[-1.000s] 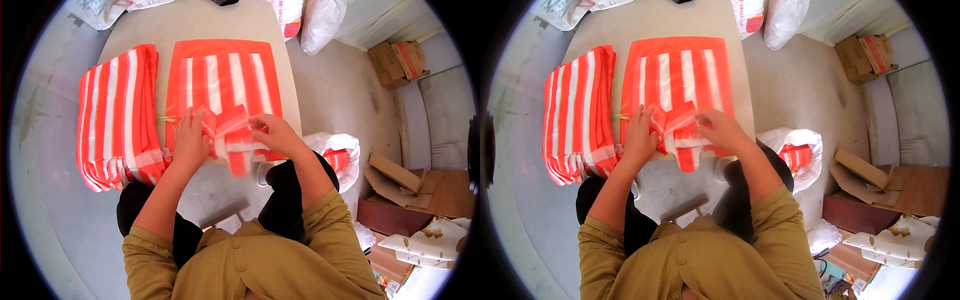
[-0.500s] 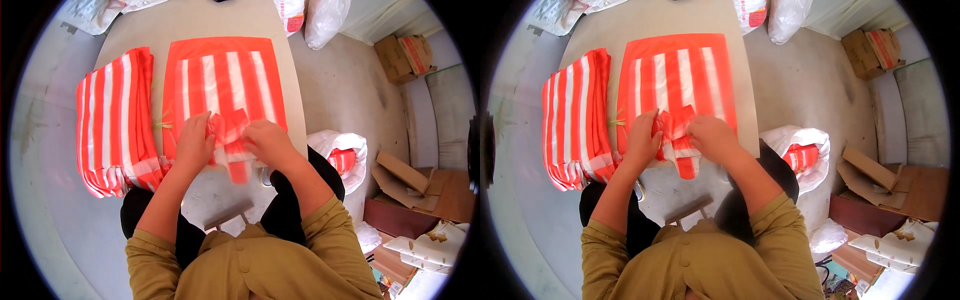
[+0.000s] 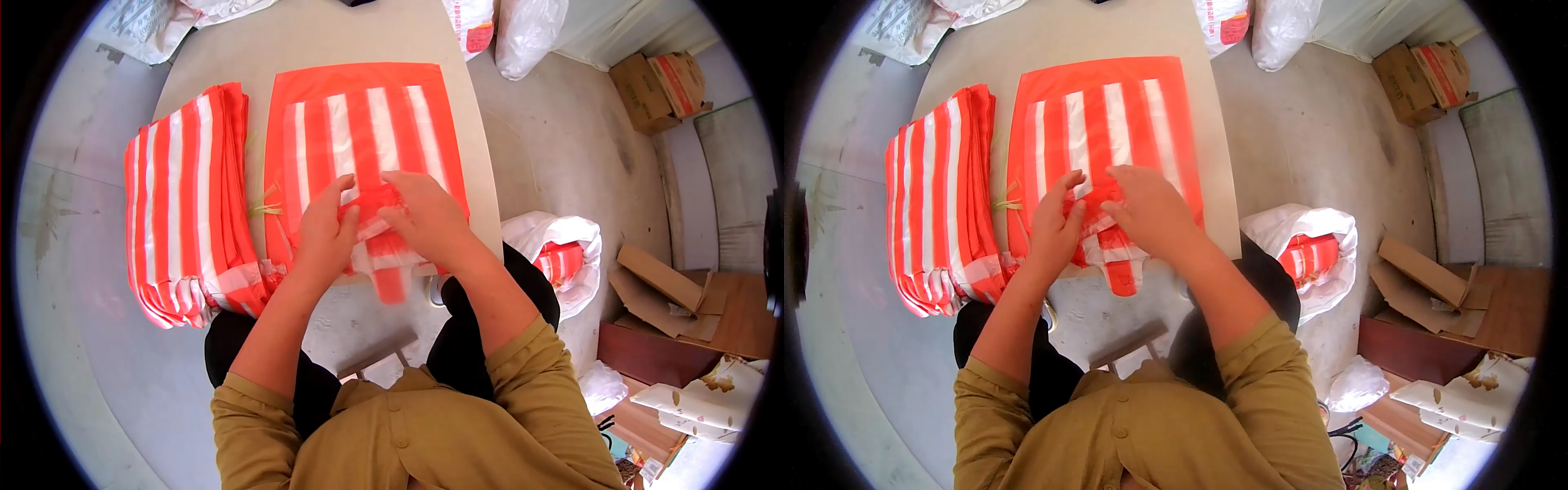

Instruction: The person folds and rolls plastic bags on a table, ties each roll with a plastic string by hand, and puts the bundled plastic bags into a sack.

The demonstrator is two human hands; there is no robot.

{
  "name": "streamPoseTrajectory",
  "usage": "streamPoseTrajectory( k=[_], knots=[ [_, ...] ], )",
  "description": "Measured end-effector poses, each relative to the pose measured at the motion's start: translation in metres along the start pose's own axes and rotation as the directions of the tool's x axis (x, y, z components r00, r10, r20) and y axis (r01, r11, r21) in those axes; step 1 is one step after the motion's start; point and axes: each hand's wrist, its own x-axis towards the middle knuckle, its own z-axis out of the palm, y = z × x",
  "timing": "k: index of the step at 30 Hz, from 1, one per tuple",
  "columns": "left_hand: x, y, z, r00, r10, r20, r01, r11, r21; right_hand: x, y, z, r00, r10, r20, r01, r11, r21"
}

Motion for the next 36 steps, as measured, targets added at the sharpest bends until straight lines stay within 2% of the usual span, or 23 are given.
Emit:
streamPoseTrajectory(
  k=[1, 4, 7, 8, 11, 14, 16, 19, 22, 23, 26, 29, 32, 36],
  knots=[
    [0.001, -0.005, -0.001, 0.999, 0.05, -0.011, -0.046, 0.966, 0.253, 0.004, 0.004, 0.006, 0.998, -0.064, 0.009, 0.065, 0.997, -0.031],
    [-0.001, -0.002, -0.003, 0.994, 0.055, 0.09, -0.091, 0.886, 0.455, 0.009, 0.019, 0.025, 0.982, -0.188, 0.012, 0.187, 0.968, -0.166],
    [-0.002, -0.004, 0.0, 0.988, 0.12, 0.102, -0.156, 0.848, 0.507, 0.013, 0.027, 0.032, 0.975, -0.208, 0.075, 0.219, 0.95, -0.222],
    [-0.002, -0.004, 0.0, 0.987, 0.124, 0.107, -0.161, 0.849, 0.504, 0.014, 0.027, 0.034, 0.973, -0.203, 0.109, 0.222, 0.949, -0.223],
    [-0.001, -0.004, -0.001, 0.986, 0.121, 0.118, -0.165, 0.85, 0.501, 0.014, 0.027, 0.042, 0.991, -0.126, 0.053, 0.136, 0.948, -0.289],
    [0.001, -0.005, -0.001, 0.988, 0.092, 0.127, -0.144, 0.855, 0.499, 0.019, 0.018, 0.029, 0.977, 0.01, 0.214, 0.04, 0.973, -0.227],
    [0.002, -0.006, -0.002, 0.989, 0.067, 0.13, -0.122, 0.869, 0.48, 0.018, 0.009, 0.024, 0.984, -0.004, 0.18, 0.031, 0.988, -0.151],
    [0.002, -0.003, -0.01, 0.988, 0.118, 0.101, -0.148, 0.92, 0.364, 0.015, -0.001, 0.016, 0.987, 0.016, 0.161, -0.018, 1.0, 0.012],
    [0.003, 0.013, -0.025, 0.952, -0.18, 0.249, 0.168, 0.984, 0.066, 0.01, -0.007, 0.005, 0.972, 0.095, 0.213, -0.148, 0.957, 0.249],
    [0.002, 0.013, -0.027, 0.954, -0.153, 0.26, 0.14, 0.988, 0.067, 0.008, -0.008, 0.001, 0.962, 0.123, 0.243, -0.201, 0.921, 0.332],
    [-0.005, 0.013, -0.03, 0.956, -0.079, 0.283, 0.057, 0.995, 0.088, 0.001, -0.01, -0.012, 0.911, 0.164, 0.378, -0.286, 0.913, 0.292],
    [-0.01, 0.013, -0.029, 0.954, -0.007, 0.299, -0.044, 0.986, 0.162, -0.014, -0.001, -0.007, 0.924, 0.145, 0.354, -0.253, 0.926, 0.281],
    [-0.011, 0.013, -0.026, 0.94, 0.081, 0.333, -0.166, 0.957, 0.237, -0.018, -0.006, -0.012, 0.925, 0.129, 0.356, -0.185, 0.974, 0.128],
    [-0.012, 0.007, -0.016, 0.93, 0.182, 0.32, -0.279, 0.916, 0.29, -0.023, 0.009, 0.003, 0.978, -0.007, 0.207, 0.036, 0.99, -0.136]
  ],
)
